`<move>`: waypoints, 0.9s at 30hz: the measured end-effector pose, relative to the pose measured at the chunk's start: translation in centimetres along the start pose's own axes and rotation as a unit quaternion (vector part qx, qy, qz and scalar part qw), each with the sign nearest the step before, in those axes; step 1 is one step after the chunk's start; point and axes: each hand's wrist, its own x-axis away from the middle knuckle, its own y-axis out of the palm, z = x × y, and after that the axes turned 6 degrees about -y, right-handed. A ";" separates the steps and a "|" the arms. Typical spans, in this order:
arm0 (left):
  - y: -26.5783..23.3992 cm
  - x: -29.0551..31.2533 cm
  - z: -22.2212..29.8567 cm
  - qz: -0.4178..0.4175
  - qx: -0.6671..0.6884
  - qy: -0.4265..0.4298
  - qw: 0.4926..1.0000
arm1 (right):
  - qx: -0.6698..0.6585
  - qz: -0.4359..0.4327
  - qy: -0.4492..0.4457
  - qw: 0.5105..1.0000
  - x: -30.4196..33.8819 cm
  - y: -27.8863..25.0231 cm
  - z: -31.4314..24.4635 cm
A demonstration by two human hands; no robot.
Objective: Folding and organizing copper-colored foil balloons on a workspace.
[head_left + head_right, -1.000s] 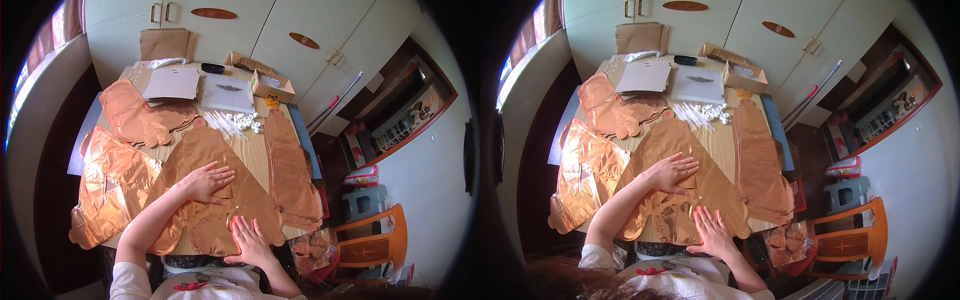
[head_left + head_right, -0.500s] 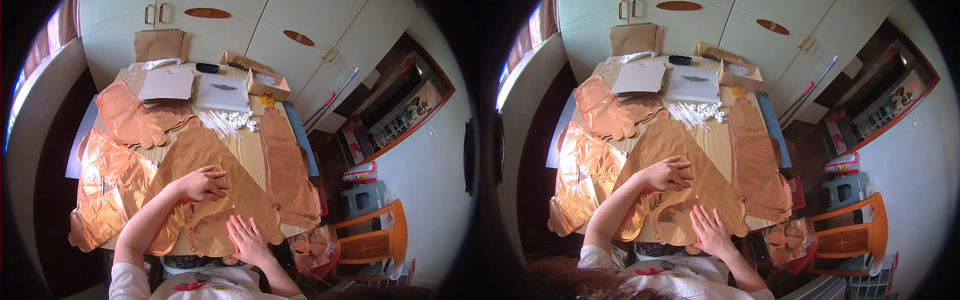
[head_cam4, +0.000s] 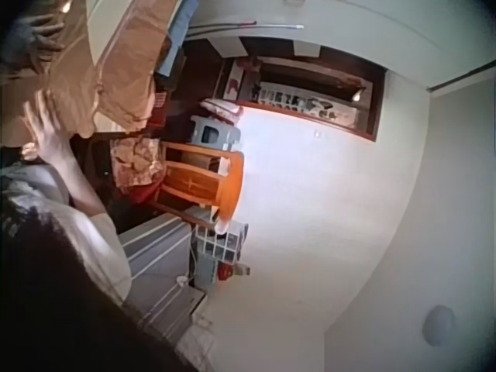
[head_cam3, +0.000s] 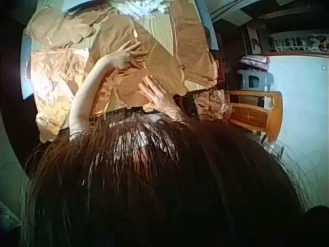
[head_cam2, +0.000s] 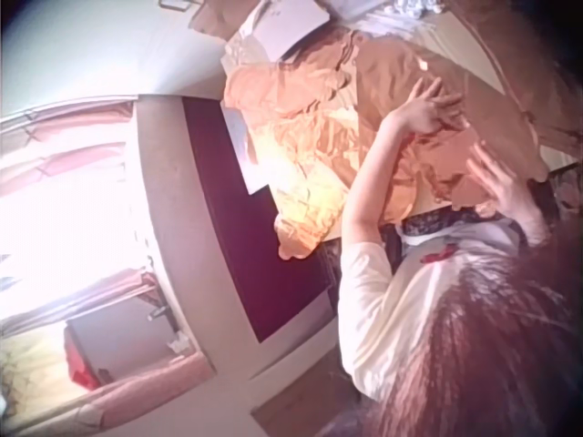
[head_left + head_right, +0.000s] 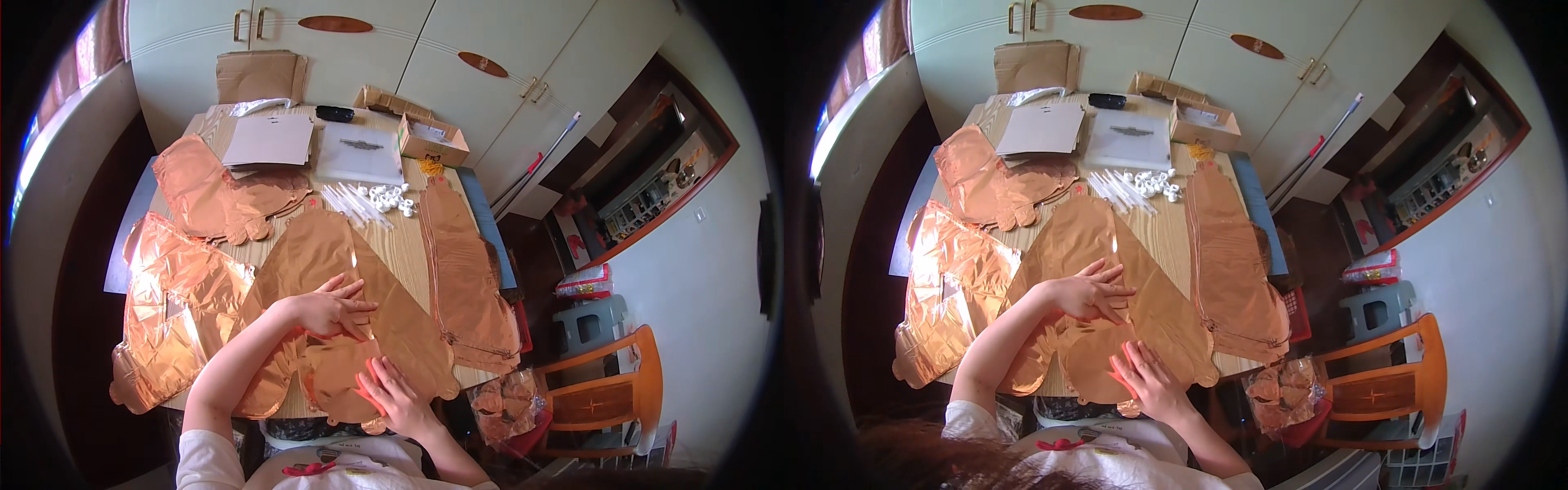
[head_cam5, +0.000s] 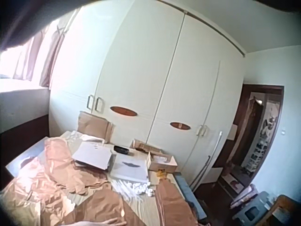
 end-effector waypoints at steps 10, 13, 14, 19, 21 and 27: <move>0.3 -0.1 -0.2 0.006 -0.005 0.009 1.000 | 0.067 -0.071 -0.030 0.995 0.0 0.6 0.5; 0.1 0.0 -0.1 0.006 0.001 0.012 1.000 | 0.079 -0.090 -0.043 0.992 0.1 0.5 0.7; 0.1 0.0 -0.1 0.008 0.003 0.014 1.000 | 0.082 -0.095 -0.045 0.991 0.0 0.4 0.8; 0.6 -0.2 -0.7 0.020 0.026 0.032 0.999 | 0.080 -0.105 -0.048 0.990 -0.1 -0.1 0.8; 0.4 -0.1 -0.5 0.017 0.034 0.027 0.999 | 0.055 -0.100 -0.046 0.992 -0.5 -0.5 0.4; 0.1 -0.2 -0.3 -0.003 0.002 0.019 1.000 | 0.013 -0.095 -0.035 0.995 -0.8 -1.8 0.8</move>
